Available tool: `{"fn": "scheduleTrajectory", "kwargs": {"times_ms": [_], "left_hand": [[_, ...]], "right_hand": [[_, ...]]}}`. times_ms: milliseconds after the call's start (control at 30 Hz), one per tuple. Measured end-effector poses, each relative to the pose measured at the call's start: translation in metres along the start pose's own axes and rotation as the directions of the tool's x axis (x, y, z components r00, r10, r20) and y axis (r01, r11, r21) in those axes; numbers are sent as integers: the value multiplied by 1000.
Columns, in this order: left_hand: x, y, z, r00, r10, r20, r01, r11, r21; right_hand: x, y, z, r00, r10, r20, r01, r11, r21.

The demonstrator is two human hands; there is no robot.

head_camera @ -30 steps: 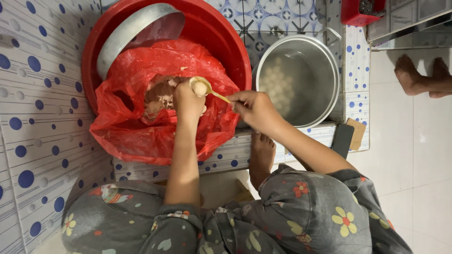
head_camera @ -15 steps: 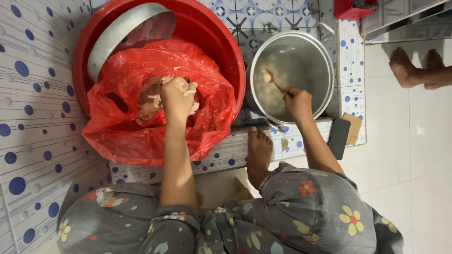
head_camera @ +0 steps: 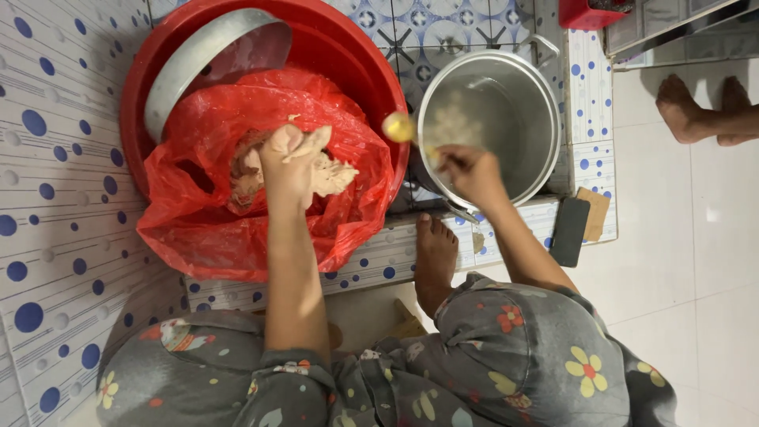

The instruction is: Scoop meat paste from a bowl and drop it into a pot of water to make meatballs

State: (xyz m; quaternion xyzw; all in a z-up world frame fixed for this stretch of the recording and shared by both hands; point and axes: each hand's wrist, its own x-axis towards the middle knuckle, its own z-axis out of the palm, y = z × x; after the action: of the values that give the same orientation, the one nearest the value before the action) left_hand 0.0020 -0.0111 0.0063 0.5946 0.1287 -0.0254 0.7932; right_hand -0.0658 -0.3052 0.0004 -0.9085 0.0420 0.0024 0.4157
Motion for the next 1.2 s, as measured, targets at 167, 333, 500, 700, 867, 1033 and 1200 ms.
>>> {"fn": "scheduleTrajectory", "kwargs": {"times_ms": [167,333,500,700,867,1033,1200], "left_hand": [[-1,11,-4,997,-72,-37,58,955,-291],[9,0,12,961,-203,-186,216,975,56],[7,-36,11,661,695,282,-737,531,419],[23,-63,-3,986,62,-156,-72,995,-63],[38,-70,-27,973,-65,-222,28,986,-167],[36,-78,-36,927,256,-275,-229,965,126],[5,-1,-20,970,211,-117,-205,977,59]], "right_hand": [[-10,-64,23,982,-56,180,47,997,56],[-8,-93,27,968,-96,230,70,991,117],[-4,-103,18,966,-31,257,-2,992,126],[-13,-99,8,927,-61,371,88,995,-56],[-20,-87,12,940,-53,338,61,998,-12],[-27,-74,24,936,-15,353,-13,997,79],[-28,-59,26,965,-21,261,1,997,80]]}}
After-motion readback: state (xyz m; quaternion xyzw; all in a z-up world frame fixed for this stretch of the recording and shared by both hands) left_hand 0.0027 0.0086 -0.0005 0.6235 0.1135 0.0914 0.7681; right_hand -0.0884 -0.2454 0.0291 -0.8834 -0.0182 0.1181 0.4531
